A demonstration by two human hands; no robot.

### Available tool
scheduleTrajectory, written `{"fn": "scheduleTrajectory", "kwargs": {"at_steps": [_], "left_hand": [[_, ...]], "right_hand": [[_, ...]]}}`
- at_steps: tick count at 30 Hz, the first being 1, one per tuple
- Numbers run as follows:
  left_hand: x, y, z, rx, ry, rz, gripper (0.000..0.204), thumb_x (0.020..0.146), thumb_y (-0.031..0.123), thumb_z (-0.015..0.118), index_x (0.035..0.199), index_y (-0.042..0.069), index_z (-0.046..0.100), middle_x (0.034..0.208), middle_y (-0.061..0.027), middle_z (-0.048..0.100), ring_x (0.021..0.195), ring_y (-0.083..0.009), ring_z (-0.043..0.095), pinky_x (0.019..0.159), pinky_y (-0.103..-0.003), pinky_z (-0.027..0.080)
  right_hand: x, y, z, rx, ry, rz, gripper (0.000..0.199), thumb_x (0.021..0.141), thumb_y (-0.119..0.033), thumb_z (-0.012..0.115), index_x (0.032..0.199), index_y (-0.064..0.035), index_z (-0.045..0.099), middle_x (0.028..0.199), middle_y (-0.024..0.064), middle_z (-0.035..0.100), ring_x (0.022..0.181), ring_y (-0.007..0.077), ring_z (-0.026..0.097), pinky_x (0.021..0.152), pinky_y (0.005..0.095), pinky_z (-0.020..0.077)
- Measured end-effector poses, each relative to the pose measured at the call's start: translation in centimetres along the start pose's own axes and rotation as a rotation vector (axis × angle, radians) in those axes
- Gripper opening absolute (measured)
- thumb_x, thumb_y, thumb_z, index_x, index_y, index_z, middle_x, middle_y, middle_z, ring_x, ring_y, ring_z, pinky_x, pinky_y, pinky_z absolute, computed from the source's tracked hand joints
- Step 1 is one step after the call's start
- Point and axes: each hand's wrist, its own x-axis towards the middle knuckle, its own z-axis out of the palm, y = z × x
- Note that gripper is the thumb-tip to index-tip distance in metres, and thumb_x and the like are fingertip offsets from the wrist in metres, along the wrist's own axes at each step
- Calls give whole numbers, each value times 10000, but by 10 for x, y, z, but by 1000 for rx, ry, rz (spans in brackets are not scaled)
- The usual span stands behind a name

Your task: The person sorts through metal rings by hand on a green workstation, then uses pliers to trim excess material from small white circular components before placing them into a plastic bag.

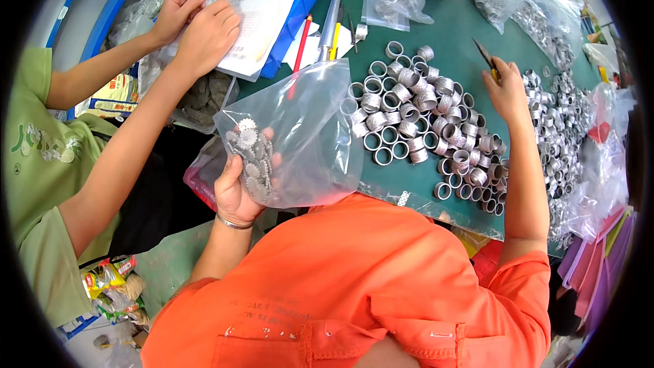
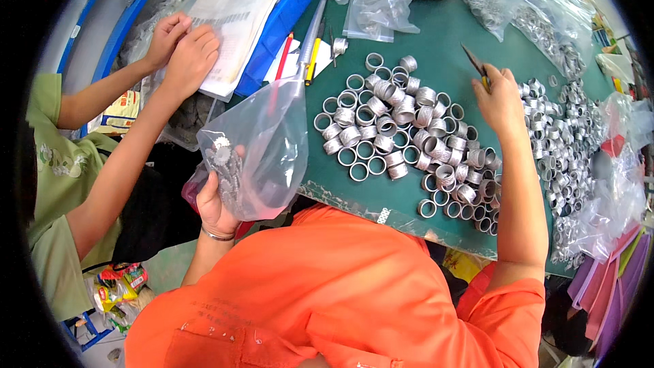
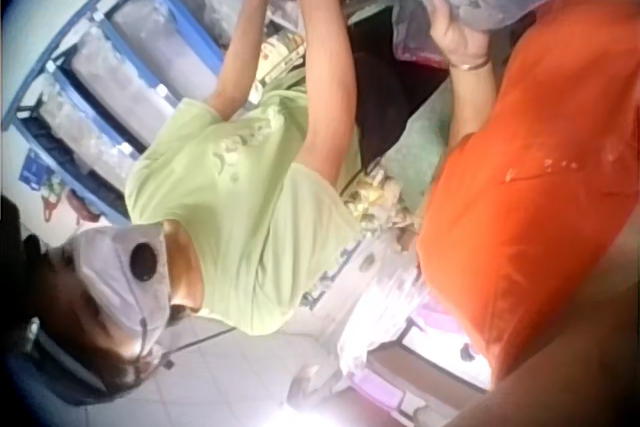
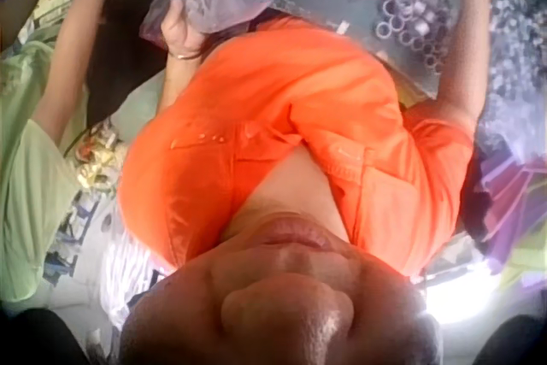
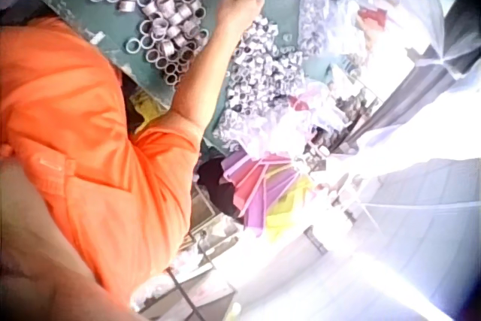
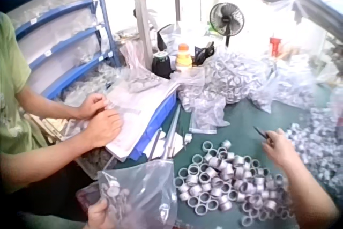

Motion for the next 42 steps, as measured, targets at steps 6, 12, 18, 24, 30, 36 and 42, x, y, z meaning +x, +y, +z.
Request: {"fn": "scheduleTrajectory", "kwargs": {"at_steps": [6, 12, 18, 24, 30, 36, 42], "left_hand": [[11, -6, 16, 59, -57, -36, 498, 908, 192, 511, 1373, 244, 339, 1379, -146, 379, 1142, -384, 511, 800, -519, 520], [7, -3, 12, 72, 24, -21, 503, 899, 213, 523, 1369, 243, 345, 1369, -144, 392, 1148, -392, 496, 804, -515, 519], [5, -13, 21, 94, 30, 44, 536, 880, 201, 542, 1374, 220, 336, 1345, -151, 414, 1097, -384, 524, 801, -514, 519], [-3, -7, 13, 122, 31, 54, 549, 869, 153, 542, 1374, 199, 332, 1301, -89, 449, 1167, -332, 478, 830, -541, 492], [20, -5, 22, 102, -45, -31, 549, 866, 194, 549, 1369, 190, 329, 1295, -130, 464, 1105, -377, 526, 827, -541, 484], [10, 2, -1, -48, -132, -137, 518, 871, 240, 546, 1354, 221, 358, 1348, -171, 416, 1087, -408, 539, 788, -525, 518], [-10, 4, -7, -85, -85, -45, 515, 889, 229, 525, 1368, 239, 333, 1381, -181, 377, 1102, -419, 532, 804, -537, 514]], "right_hand": [[1, 7, 25, -12, -22, -129, 265, 820, -204, 616, 1008, -18, 624, 946, 195, 568, 923, 376, 538, 817, 428, 439], [26, -102, 26, 269, 41, -572, 201, 777, -104, 632, 968, -44, 640, 960, 155, 586, 935, 352, 559, 812, 412, 464], [59, -155, 83, 229, -114, -689, 276, 742, -95, 650, 1009, -64, 588, 976, 162, 596, 935, 351, 581, 804, 419, 475], [80, -114, 50, 199, 98, -452, 272, 700, -70, 662, 962, -43, 593, 935, 182, 589, 902, 365, 576, 787, 441, 462], [74, -49, 32, -2, -279, -329, 153, 727, -111, 672, 835, -7, 639, 885, 186, 585, 859, 367, 557, 763, 423, 459], [48, -124, 29, 334, -76, -516, 217, 766, -166, 665, 915, -12, 631, 891, 186, 594, 873, 369, 564, 772, 422, 462], [34, -210, 62, 290, -377, -387, 446, 804, -234, 643, 1086, 42, 435, 933, 301, 591, 914, 432, 586, 797, 456, 470]]}}
